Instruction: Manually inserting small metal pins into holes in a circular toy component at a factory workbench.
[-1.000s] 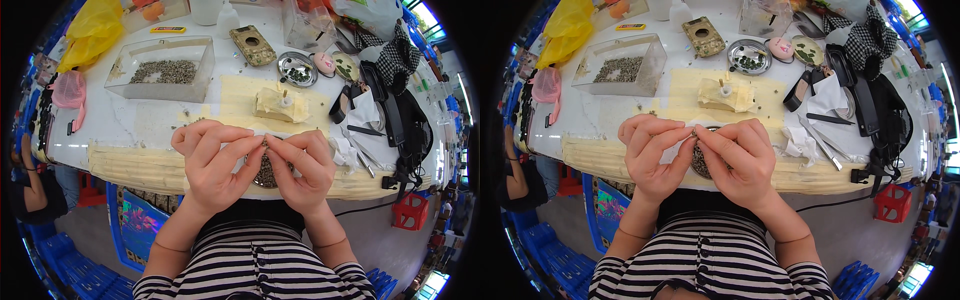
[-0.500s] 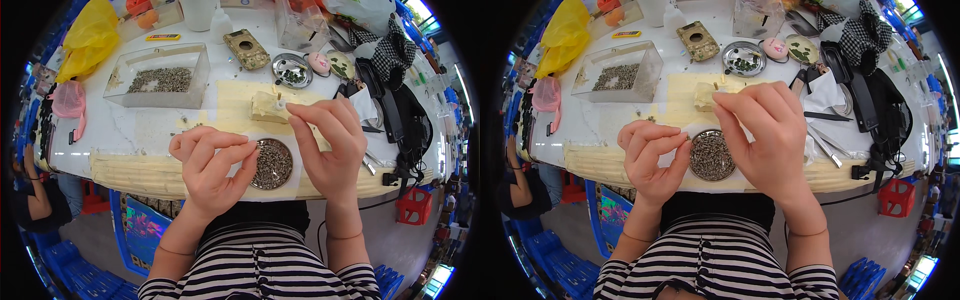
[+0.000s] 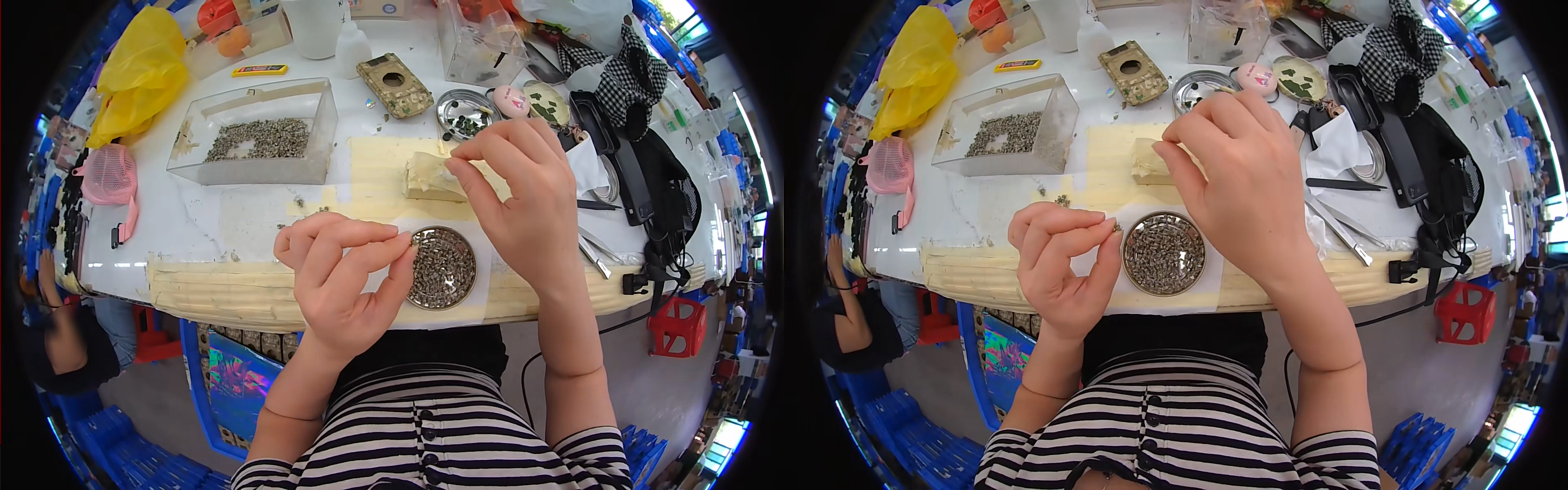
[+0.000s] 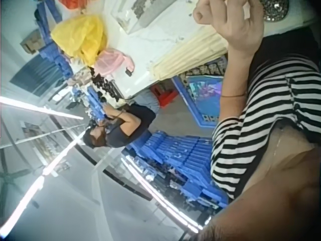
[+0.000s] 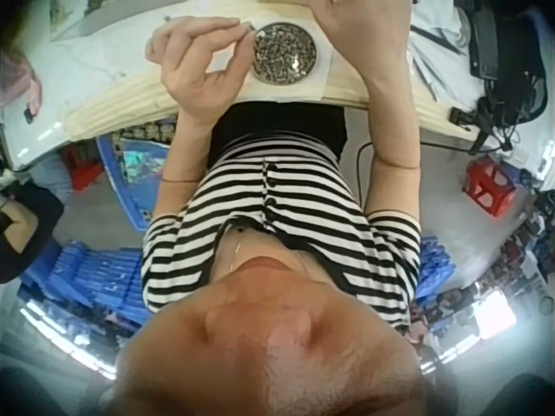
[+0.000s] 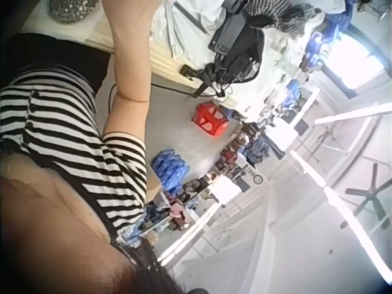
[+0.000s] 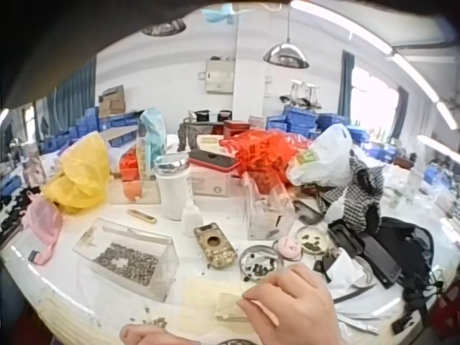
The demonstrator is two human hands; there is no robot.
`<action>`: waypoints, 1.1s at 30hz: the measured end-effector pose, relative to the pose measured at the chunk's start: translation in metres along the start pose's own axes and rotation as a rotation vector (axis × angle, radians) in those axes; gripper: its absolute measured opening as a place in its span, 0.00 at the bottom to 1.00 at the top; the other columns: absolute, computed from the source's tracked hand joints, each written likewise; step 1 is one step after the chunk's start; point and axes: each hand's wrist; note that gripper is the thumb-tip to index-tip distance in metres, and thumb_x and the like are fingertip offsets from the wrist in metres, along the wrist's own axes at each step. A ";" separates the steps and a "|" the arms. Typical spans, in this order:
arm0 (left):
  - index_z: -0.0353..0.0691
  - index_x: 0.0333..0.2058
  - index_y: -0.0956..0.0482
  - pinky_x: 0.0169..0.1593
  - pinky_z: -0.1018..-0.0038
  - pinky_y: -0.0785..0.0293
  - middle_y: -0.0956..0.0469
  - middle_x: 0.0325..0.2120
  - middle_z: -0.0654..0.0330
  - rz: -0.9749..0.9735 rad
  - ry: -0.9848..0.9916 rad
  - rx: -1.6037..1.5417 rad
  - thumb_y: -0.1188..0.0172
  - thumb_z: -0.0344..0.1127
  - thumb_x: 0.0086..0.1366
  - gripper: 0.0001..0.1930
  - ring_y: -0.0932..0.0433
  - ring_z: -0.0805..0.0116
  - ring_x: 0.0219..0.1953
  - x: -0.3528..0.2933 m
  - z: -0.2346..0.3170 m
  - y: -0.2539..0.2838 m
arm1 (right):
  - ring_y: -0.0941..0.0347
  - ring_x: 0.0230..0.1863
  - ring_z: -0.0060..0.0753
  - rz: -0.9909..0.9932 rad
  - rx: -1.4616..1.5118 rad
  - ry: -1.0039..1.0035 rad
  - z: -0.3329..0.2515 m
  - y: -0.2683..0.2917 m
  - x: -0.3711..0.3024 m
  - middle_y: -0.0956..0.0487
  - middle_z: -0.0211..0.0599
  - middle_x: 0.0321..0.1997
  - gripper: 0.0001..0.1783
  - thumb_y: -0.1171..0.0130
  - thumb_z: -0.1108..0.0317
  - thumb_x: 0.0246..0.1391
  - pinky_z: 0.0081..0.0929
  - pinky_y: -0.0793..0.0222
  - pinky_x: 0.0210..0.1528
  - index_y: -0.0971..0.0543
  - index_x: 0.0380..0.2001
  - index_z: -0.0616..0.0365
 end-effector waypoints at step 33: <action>0.47 0.31 0.15 0.46 0.69 0.38 0.19 0.34 0.70 -0.050 0.006 0.027 0.26 0.26 0.45 0.13 0.28 0.65 0.38 0.001 0.002 0.000 | 0.28 0.34 0.32 0.163 0.688 -0.380 -0.022 -0.006 -0.032 0.20 0.33 0.30 0.04 0.32 0.75 0.53 0.25 0.33 0.38 0.20 0.28 0.61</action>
Point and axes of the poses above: each hand's wrist, its own x-axis towards the middle knuckle, its own y-axis out of the back of the hand, z = x × y
